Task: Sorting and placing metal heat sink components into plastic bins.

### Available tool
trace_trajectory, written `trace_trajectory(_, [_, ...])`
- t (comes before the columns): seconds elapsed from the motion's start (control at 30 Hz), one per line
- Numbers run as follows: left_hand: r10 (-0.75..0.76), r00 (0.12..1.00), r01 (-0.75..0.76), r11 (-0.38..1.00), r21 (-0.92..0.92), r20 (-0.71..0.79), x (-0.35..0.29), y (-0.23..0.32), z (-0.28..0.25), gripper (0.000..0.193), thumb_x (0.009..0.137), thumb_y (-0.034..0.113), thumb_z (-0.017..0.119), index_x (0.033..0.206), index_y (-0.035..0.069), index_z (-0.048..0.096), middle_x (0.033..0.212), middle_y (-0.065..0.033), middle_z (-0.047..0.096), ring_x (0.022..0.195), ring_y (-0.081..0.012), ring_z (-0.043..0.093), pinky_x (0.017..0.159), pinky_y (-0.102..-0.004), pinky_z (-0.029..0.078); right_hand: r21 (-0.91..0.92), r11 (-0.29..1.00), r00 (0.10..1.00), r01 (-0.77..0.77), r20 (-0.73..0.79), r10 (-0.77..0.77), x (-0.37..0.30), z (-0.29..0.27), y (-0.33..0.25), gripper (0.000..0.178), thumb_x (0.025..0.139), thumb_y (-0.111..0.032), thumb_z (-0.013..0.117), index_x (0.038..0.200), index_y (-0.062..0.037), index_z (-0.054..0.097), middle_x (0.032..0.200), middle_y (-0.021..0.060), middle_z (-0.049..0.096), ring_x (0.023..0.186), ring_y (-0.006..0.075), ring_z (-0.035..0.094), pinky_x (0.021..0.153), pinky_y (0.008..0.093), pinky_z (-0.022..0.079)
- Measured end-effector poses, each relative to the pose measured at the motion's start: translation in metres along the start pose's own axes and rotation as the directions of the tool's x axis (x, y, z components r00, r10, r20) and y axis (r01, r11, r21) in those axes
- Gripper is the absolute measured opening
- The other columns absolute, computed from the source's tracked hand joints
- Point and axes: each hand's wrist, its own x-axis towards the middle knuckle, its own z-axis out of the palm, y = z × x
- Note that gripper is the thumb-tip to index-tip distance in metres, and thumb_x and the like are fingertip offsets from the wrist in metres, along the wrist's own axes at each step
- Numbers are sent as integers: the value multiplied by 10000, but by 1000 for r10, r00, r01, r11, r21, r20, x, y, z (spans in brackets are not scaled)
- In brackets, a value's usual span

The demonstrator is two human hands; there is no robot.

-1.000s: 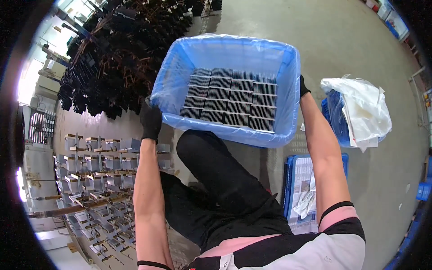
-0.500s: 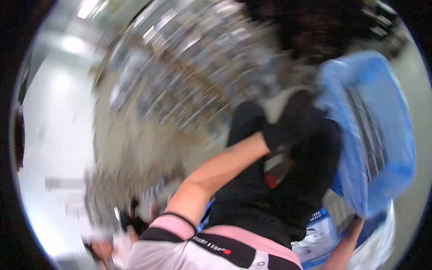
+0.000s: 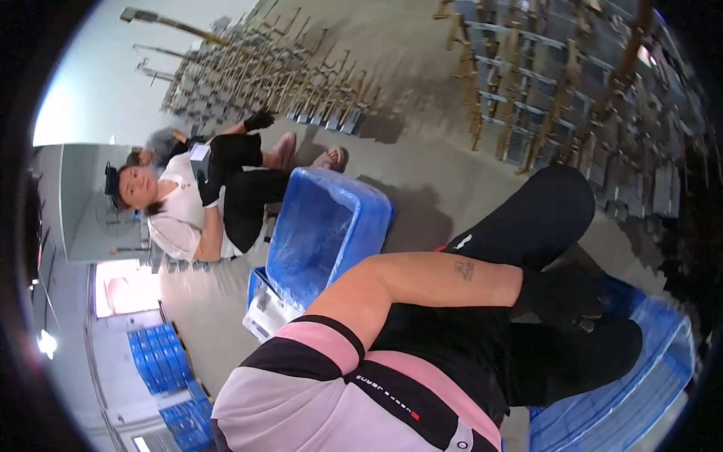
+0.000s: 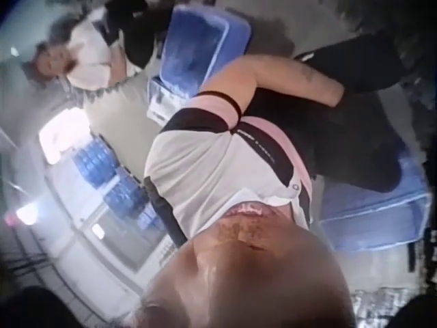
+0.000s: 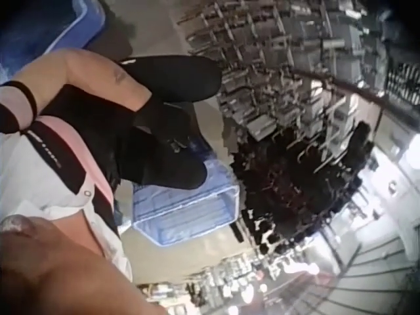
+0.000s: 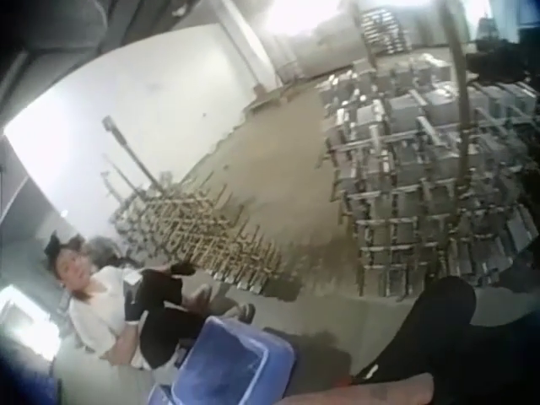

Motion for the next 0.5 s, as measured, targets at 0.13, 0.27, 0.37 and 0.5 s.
trace_trajectory(0.13, [12,997,-1,990,138,-78,-18,-9,-5,279,889,361,607,922,90,663,980,-134,651,909,-316,623,753,-486,484,-44,998,994,-53,95,57,27,22,28,304,970,-264,546,1126,-21,640,1032,124,679,913,225,644,859,395,540])
trace_trajectory(0.27, [-44,999,44,999,19,6,-22,-27,7,295,893,361,592,983,88,660,1001,-144,650,954,-316,618,798,-484,477,-69,996,980,-54,189,66,67,57,48,303,967,-257,550,1133,-19,639,1041,125,679,921,224,643,865,395,537])
trace_trajectory(0.37, [96,990,-86,992,95,-108,-22,-35,10,345,880,391,610,1031,83,649,997,-143,650,944,-332,619,786,-469,482,-94,995,973,-46,220,66,81,63,62,303,965,-252,553,1138,-18,638,1047,126,679,927,224,642,870,395,534])
trace_trajectory(0.5, [141,989,-141,990,-16,34,-11,-33,-7,361,878,399,619,1014,67,658,1018,-146,654,916,-337,622,784,-460,484,-125,991,977,-38,206,63,76,52,77,303,962,-244,557,1145,-16,636,1055,127,679,935,223,641,877,394,531])
